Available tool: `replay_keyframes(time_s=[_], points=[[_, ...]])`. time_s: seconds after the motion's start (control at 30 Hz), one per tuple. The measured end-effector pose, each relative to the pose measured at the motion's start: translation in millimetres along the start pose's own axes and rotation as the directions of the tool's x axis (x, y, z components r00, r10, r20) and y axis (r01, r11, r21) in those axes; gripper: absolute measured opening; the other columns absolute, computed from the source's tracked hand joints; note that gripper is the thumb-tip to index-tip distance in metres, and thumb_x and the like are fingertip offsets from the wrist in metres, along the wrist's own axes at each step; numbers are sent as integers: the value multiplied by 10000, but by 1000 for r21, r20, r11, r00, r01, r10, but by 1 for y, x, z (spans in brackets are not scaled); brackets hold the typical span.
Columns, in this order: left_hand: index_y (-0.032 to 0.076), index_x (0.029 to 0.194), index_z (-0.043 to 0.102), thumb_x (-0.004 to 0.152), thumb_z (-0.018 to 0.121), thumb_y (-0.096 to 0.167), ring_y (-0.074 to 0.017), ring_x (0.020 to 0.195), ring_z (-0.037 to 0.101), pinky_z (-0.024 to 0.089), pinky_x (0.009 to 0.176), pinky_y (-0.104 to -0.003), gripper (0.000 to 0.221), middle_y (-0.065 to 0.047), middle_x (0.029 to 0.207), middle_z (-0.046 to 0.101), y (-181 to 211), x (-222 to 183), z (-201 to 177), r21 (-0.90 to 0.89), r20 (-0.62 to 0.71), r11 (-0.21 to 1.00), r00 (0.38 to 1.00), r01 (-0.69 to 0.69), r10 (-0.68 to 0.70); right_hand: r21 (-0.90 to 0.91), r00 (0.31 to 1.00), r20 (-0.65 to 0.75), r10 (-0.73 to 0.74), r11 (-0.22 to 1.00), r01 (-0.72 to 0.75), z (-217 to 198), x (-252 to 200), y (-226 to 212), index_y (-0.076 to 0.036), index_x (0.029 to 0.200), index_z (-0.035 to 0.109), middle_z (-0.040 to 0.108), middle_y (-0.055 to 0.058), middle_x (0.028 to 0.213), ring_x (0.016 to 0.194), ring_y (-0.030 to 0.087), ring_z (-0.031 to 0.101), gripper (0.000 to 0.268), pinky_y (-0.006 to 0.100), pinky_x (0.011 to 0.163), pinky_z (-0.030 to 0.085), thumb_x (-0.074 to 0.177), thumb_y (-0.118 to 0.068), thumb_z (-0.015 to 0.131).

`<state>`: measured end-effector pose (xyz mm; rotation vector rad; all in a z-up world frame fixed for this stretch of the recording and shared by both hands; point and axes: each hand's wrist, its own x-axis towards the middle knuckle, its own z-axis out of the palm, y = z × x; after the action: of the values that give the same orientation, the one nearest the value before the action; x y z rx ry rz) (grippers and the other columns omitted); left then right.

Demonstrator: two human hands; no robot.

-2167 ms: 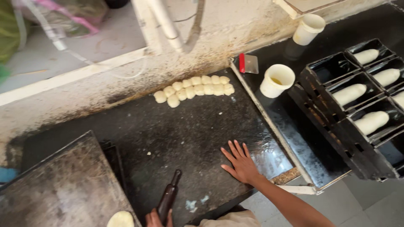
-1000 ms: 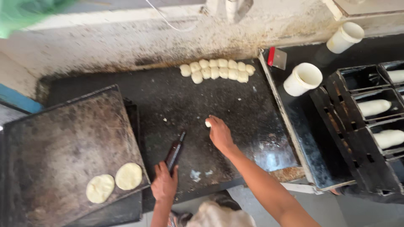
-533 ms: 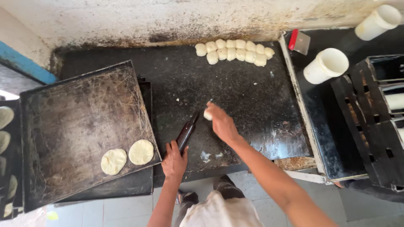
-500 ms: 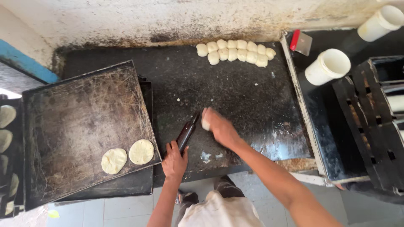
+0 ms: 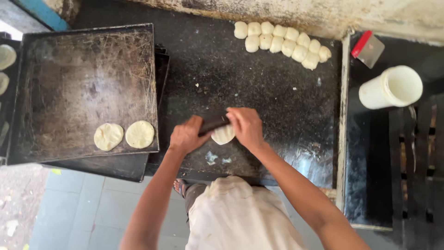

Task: The person flattens small pieces of dough using a rolling pin and places the resulting round dough onto a metal tray.

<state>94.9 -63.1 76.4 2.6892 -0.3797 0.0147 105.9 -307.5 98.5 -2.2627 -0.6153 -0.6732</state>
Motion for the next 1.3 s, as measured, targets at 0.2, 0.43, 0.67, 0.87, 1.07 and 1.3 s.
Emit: replay_keyframes(time_s=[0.2, 0.43, 0.67, 0.87, 1.07, 1.3], points=[[45, 1104, 614, 816, 699, 726, -369, 845, 732, 601, 676, -491, 745, -162, 1014, 681, -6, 50, -13, 46, 108, 994, 990, -95, 90, -2, 926, 232, 297, 952, -305, 54, 17, 62, -105, 1097, 692, 723, 180, 852, 755, 404, 709, 127, 516, 643, 541, 988, -153, 646], [69, 1156, 646, 763, 738, 611, -330, 931, 722, 592, 765, -468, 676, -123, 1044, 695, 28, -40, 3, 42, -51, 986, 985, -160, 162, 63, 947, 189, 261, 959, -277, 16, -45, 22, -126, 1159, 706, 756, 153, 991, 831, 333, 742, 182, 419, 711, 581, 987, -181, 681], [17, 1054, 614, 986, 705, 507, -351, 894, 689, 580, 714, -449, 502, -158, 1015, 660, 14, -95, 6, 2, -195, 878, 861, 479, -469, -196, 963, 193, -191, 954, 228, 31, -21, 30, -217, 910, 651, 709, 59, 956, 895, 280, 677, 303, 382, 758, 513, 751, -440, 779], [54, 1037, 614, 885, 740, 480, -346, 861, 693, 575, 728, -471, 469, -157, 952, 667, 3, -106, 0, -139, -73, 872, 873, 469, -482, 246, 288, 955, 72, 351, -903, 82, 55, -82, 3, 1155, 677, 741, 73, 1010, 904, 157, 693, 256, 345, 816, 559, 978, -181, 696], [20, 1192, 652, 867, 731, 358, -370, 1009, 644, 543, 837, -485, 475, -207, 1112, 655, -22, -111, 29, -254, -129, 895, 904, 366, -407, 665, 810, 546, -216, 699, -262, 271, 125, -244, -35, 1077, 714, 779, 66, 1109, 1053, 92, 734, 171, 255, 950, 545, 999, -174, 649], [46, 1281, 688, 955, 594, 257, -360, 1225, 621, 525, 977, -474, 400, -209, 1333, 663, -45, -127, 94, -197, 21, 957, 977, 213, -213, 253, 749, 604, 273, 825, -505, 340, 102, -250, -101, 818, 663, 632, 65, 836, 825, 174, 615, 519, 340, 965, 490, 1192, -364, 417]])
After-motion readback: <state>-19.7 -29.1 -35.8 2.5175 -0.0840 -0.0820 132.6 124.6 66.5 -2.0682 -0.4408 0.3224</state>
